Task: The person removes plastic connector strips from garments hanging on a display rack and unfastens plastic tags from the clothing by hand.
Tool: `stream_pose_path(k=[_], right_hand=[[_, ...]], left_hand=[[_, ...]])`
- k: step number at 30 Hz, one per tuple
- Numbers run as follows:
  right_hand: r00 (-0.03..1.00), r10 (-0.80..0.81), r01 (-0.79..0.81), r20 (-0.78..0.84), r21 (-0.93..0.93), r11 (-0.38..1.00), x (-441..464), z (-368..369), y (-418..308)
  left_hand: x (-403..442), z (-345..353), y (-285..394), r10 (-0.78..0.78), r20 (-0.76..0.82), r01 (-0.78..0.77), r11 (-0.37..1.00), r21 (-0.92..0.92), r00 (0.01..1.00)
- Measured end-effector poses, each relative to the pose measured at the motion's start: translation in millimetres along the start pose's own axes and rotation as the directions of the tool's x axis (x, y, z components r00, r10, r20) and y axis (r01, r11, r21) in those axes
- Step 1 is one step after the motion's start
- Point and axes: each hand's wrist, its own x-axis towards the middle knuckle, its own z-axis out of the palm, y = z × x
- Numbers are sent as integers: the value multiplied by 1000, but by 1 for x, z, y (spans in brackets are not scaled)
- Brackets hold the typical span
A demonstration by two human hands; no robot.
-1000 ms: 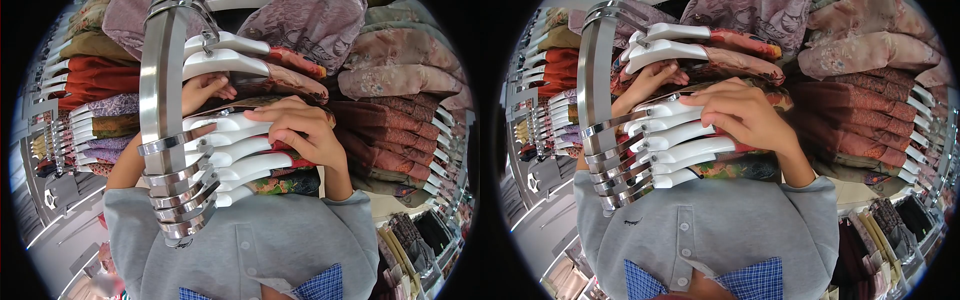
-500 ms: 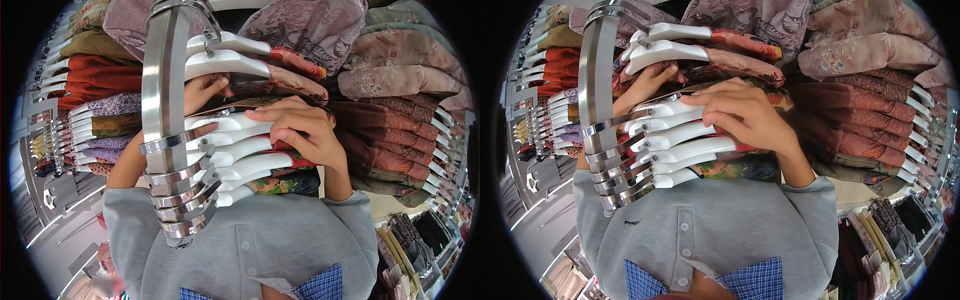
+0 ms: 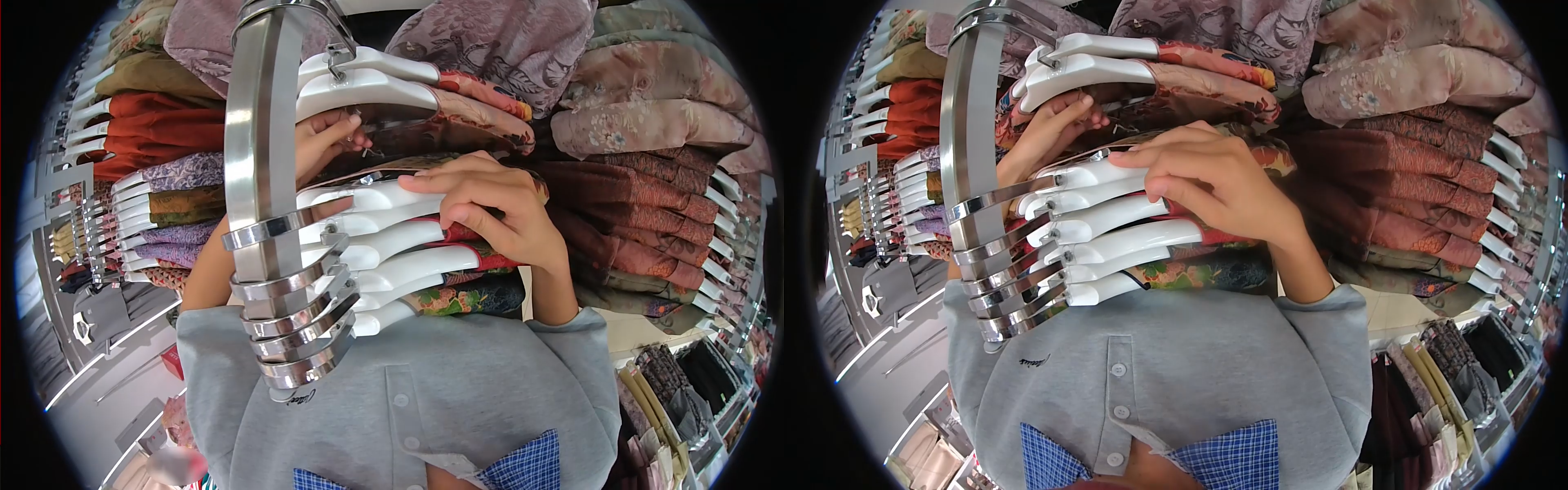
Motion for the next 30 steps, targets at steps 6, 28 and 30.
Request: stream_pose_path(k=[6,28,30], right_hand=[[973,209,-228,94,301,926,17,-21,15],[702,619,-564,351,805,182,73,20,66],[670,671,-538,319,831,143,74,23,61]], left_hand=[[-9,8,-4,74,-30,-75,996,-42,997],[-23,21,5,249,-127,-220,953,206,960],[-21,19,8,271,-129,-233,940,249,954]])
